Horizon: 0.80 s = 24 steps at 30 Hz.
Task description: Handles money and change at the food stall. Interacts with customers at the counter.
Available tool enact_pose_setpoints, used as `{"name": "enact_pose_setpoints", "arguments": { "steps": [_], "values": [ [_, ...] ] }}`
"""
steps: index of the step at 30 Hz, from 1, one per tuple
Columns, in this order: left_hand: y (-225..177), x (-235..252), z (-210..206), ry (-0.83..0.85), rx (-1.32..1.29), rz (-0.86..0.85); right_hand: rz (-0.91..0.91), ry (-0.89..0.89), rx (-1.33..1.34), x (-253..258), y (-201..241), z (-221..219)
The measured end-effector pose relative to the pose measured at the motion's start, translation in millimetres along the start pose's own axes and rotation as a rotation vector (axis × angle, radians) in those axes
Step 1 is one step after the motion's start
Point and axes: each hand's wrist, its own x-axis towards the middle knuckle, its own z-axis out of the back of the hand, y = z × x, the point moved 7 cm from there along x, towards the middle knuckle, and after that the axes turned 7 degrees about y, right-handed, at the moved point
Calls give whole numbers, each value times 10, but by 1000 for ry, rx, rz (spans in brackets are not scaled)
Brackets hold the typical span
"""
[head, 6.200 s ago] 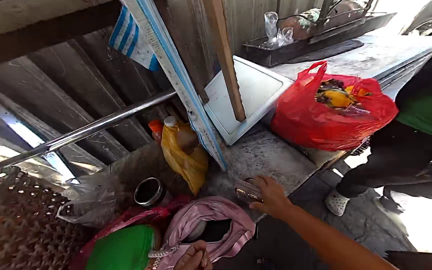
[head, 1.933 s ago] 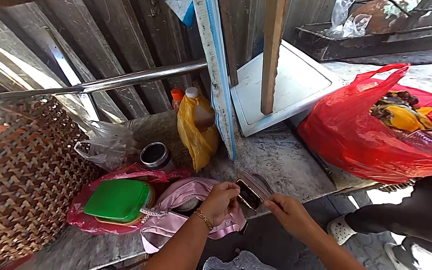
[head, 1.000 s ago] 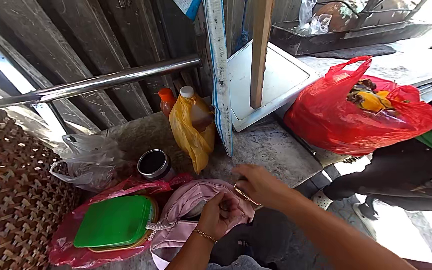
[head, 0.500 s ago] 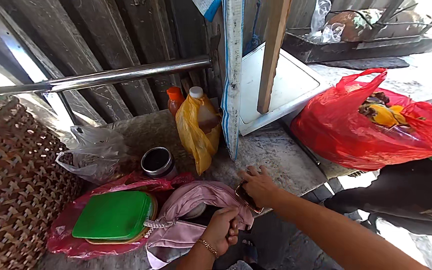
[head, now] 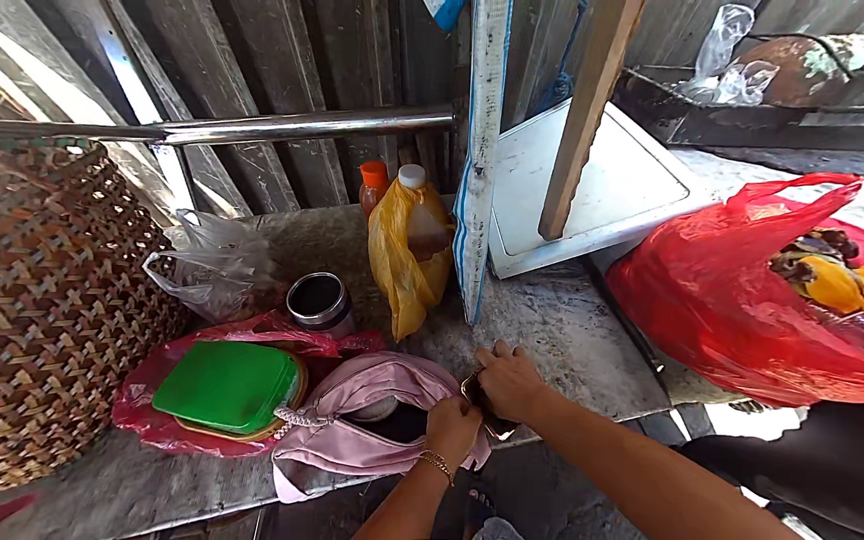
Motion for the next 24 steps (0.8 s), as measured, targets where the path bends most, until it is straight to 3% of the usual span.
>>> {"name": "enact_pose_setpoints", "arguments": {
  "steps": [5, 12, 17, 21, 24],
  "values": [
    [34, 2, -24, -10, -52, -10, -35, -16, -30, 1, 85, -7],
    [68, -5, -45, -11, -150, -24, 131, 52, 92, -1, -90, 20],
    [165, -132, -105, 105, -763, -6, 149, 27, 85, -36, -95, 40],
    [236, -291, -78, 90, -1293, 77, 183, -49, 155, -168, -140, 135],
    [167, -368, -10, 72, -1455, 82, 195, -104, 249, -204, -199, 186]
  ]
}}
